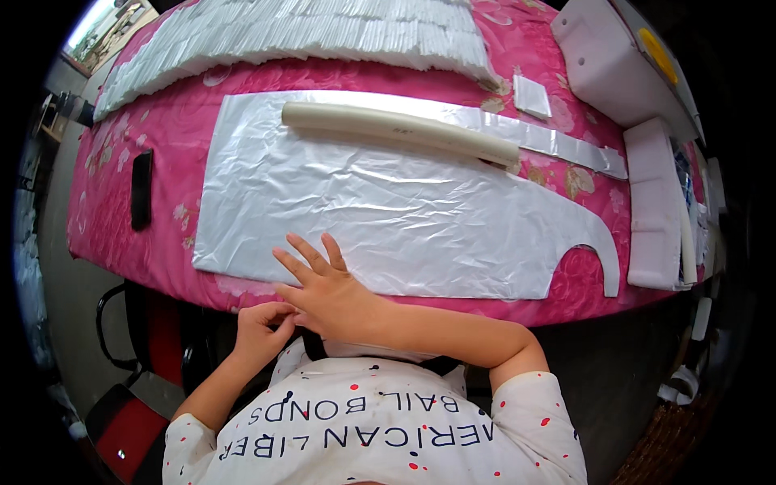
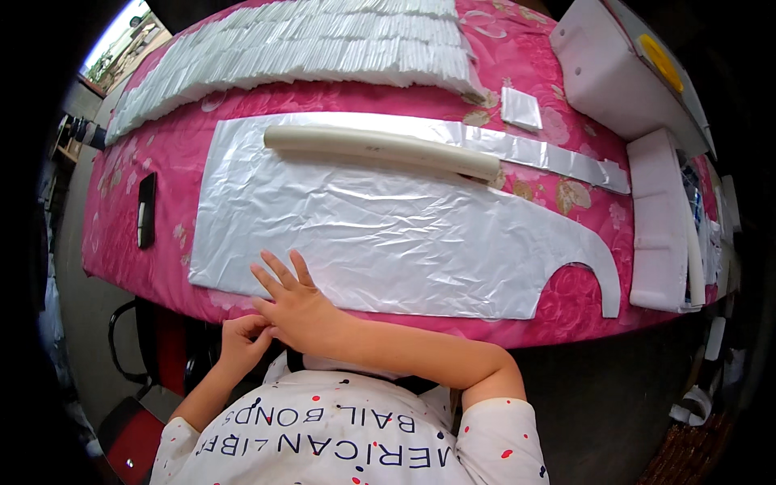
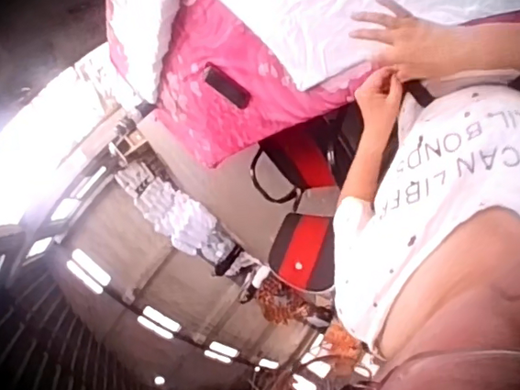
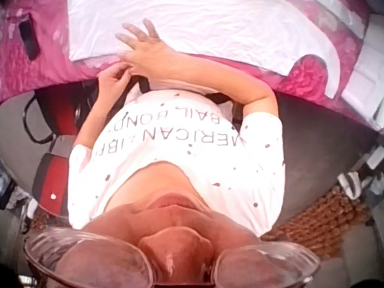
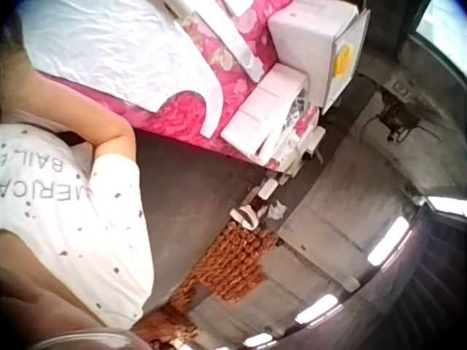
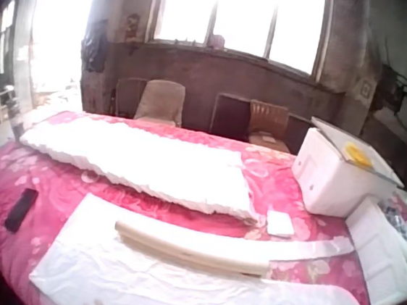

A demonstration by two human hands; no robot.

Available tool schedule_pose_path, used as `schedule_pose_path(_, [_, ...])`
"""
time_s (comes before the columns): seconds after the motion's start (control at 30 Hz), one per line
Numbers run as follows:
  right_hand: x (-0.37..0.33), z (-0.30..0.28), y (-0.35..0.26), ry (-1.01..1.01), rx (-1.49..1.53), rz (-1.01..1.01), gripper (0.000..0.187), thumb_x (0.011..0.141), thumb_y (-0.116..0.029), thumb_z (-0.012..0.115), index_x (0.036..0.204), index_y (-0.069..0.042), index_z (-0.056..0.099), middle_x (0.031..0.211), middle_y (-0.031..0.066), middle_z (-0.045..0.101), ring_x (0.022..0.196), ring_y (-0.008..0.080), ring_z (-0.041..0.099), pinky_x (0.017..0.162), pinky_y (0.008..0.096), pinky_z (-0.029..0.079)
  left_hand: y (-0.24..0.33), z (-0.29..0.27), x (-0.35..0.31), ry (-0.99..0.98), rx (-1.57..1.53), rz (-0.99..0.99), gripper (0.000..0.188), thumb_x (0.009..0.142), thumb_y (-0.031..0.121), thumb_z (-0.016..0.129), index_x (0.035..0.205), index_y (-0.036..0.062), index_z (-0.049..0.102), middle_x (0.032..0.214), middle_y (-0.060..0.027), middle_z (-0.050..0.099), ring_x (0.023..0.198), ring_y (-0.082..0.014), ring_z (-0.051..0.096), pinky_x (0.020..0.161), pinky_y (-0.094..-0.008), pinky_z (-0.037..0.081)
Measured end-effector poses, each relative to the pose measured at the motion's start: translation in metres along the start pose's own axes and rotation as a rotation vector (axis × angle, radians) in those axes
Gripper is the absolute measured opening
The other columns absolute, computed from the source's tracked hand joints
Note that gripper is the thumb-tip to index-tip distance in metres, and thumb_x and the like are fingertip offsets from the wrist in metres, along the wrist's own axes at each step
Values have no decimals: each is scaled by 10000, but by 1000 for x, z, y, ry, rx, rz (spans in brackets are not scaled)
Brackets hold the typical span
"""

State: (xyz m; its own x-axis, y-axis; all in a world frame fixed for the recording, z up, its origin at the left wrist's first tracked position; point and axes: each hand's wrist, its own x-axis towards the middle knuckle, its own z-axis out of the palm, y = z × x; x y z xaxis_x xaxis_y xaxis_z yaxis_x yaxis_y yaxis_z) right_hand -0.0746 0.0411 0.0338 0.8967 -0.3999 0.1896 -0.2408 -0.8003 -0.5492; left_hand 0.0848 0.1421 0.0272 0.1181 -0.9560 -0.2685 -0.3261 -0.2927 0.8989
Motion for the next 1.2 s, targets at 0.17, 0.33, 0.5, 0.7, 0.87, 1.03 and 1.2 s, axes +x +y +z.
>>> schedule_pose_path(0.17, [-27, -45, 47, 28, 34, 16, 75, 693, -118, 646, 751, -76, 623, 1102, 90, 578, 1243, 281, 389, 1062, 592, 92, 40, 5, 31, -18, 460, 525, 213, 655, 13, 667, 864, 28, 628, 795, -139, 647, 690, -299, 630, 620, -324, 511])
schedule_pose_path(0.33, [-58, -114, 148, 556, 107, 313, 114, 714, -64, 706, 794, -89, 629, 902, 36, 632, 918, 201, 587, 943, 401, 373, 48, 9, 38, 9, 500, 555, 304, 677, 40, 672, 975, 40, 610, 919, -142, 646, 810, -301, 629, 689, -360, 510])
schedule_pose_path(0.5, [-93, -197, 277, 1116, 292, 756, 221, 840, -202, 617, 922, 1, 645, 751, 59, 643, 642, 116, 548, 630, 262, 442, 47, 20, 36, -68, 476, 509, 298, 697, 63, 672, 986, 35, 608, 924, -145, 647, 818, -302, 631, 699, -358, 512])
schedule_pose_path(0.7, [-102, -220, 324, 910, -505, 1375, 445, 720, -362, 674, 1073, -99, 607, 1092, 133, 596, 1046, 292, 524, 884, 450, 386, 46, 26, 38, -86, 453, 513, 296, 702, 80, 674, 988, 37, 611, 923, -135, 649, 809, -289, 631, 688, -351, 512])
schedule_pose_path(0.87, [-98, -204, 334, 815, -875, 984, 473, 669, -371, 722, 1067, -141, 611, 1089, 115, 582, 1073, 324, 480, 886, 488, 367, 34, 16, 45, -164, 563, 645, 286, 722, 110, 666, 993, 41, 607, 919, -103, 632, 799, -266, 618, 672, -346, 505])
schedule_pose_path(1.03, [-89, -175, 294, 707, -937, 458, 389, 738, -327, 680, 1047, -96, 635, 1090, 135, 603, 1019, 321, 541, 901, 447, 391, 46, 22, 55, -436, 794, 965, 303, 728, 133, 589, 996, -8, 569, 989, -111, 605, 891, -225, 597, 765, -324, 481])
schedule_pose_path(1.2, [-97, -153, 248, 540, -864, 551, 371, 824, -281, 601, 1146, -96, 584, 1224, 121, 531, 1165, 321, 430, 984, 442, 317, 38, 34, 52, -550, 929, 1101, 277, 734, 157, 560, 932, -37, 566, 925, -106, 600, 892, -219, 586, 766, -304, 464])
